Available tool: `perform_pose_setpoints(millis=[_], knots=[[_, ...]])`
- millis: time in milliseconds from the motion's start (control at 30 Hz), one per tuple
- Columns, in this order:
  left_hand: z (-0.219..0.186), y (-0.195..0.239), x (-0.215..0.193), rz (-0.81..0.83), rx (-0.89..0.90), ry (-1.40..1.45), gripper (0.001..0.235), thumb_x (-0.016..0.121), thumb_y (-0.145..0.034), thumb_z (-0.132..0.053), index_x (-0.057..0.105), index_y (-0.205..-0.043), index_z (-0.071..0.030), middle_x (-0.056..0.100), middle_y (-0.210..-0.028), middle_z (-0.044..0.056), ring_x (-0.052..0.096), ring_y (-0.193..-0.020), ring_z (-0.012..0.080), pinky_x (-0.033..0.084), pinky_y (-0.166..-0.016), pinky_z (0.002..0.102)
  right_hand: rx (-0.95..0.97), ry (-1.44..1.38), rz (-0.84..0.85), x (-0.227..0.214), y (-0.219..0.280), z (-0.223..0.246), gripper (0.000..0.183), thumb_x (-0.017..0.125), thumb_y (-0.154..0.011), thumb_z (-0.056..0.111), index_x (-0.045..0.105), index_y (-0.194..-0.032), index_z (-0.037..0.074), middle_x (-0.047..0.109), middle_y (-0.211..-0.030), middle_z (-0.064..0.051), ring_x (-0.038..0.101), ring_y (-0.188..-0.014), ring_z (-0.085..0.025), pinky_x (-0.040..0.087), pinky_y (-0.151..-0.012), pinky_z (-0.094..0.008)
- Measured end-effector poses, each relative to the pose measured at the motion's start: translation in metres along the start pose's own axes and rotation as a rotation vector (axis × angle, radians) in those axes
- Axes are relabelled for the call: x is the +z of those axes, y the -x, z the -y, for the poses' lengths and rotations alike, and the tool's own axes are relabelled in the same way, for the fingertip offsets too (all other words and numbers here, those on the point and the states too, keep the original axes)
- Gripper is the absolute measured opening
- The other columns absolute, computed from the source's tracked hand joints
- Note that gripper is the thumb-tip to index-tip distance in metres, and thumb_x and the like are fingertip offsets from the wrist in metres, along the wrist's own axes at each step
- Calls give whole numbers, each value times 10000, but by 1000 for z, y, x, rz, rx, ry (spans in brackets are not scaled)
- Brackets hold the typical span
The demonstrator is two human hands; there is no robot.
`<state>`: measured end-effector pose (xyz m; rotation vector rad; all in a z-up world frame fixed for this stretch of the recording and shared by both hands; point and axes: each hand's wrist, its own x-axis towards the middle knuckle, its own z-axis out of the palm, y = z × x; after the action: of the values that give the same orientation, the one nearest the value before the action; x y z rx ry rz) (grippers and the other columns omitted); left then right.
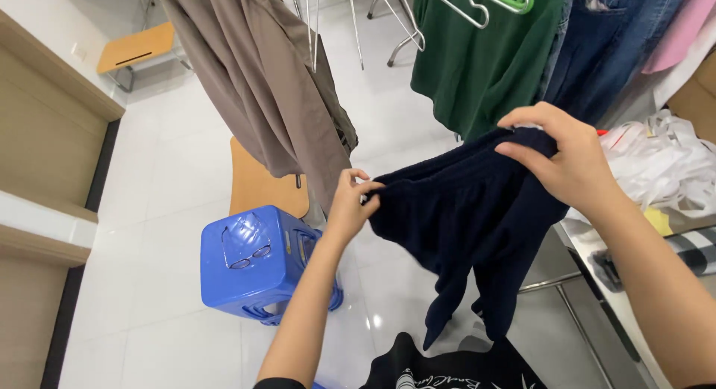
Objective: The person folds a brown t-shirt, a pink top, a black and white checkered skirt, and navy blue track pants on a metal table. They take each item from a clothing rack, fold it neatly by hand, and place it on a stack.
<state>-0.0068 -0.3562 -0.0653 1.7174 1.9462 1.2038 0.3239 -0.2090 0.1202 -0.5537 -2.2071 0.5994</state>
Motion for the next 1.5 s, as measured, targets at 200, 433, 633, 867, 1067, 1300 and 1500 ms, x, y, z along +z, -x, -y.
perform_pose_setpoints(millis=[200,433,633,867,1067,1300,1500], knots=[[8,-19,-72,206,109,-294,360,591,-895,-64,798,-1189,-93,788,-1094,92,641,-1070,315,535,-922,429,-156,308,157,13,33,-17,339,832,-923,272,702,-1212,153,561,-941,-24,538,-747,-171,457,-731,-309],[-5,-30,-105,83,220,-351,266,638,-896,-113,790,-1115,-117,733,-1005,44,591,-1027,254,549,-846,402,44,325,154,15,55,-45,230,839,-917,257,682,-1034,137,716,-1022,69,656,-894,-111,505,-852,-288],[-15,-44,-124,88,275,-305,209,740,-894,-183,807,-1071,-93,772,-940,32,613,-969,242,525,-890,382,325,78,130,13,64,-66,170,809,-956,161,645,-996,139,612,-925,51,484,-813,-82,393,-768,-245],[-43,-67,-136,70,206,-190,137,734,-908,-209,777,-1022,-145,761,-1005,-2,685,-986,192,526,-903,352,567,-403,-121,18,40,-56,244,723,-1014,60,550,-1104,207,577,-872,40,531,-683,-31,420,-539,-195],[-86,-68,-133,-23,27,172,147,676,-950,-198,732,-1085,-188,687,-981,-95,524,-760,73,430,-775,237,514,-660,-456,20,41,-81,354,691,-1083,201,619,-1425,254,682,-984,45,657,-815,-27,563,-763,-175],[-88,-88,-78,-65,-663,999,342,790,-903,-188,768,-1214,-49,763,-1087,90,727,-957,166,586,-871,266,1117,-1092,-376,36,45,-118,315,661,-1023,370,716,-1261,171,762,-1224,-8,735,-1095,-139,578,-999,-288],[-108,-92,-12,-42,-598,1220,642,890,-823,-196,641,-1384,-9,767,-1061,114,755,-860,191,624,-712,287,968,-1091,-498,70,24,-55,262,712,-1015,260,688,-1212,88,679,-1027,-33,728,-1008,-180,592,-974,-358]])
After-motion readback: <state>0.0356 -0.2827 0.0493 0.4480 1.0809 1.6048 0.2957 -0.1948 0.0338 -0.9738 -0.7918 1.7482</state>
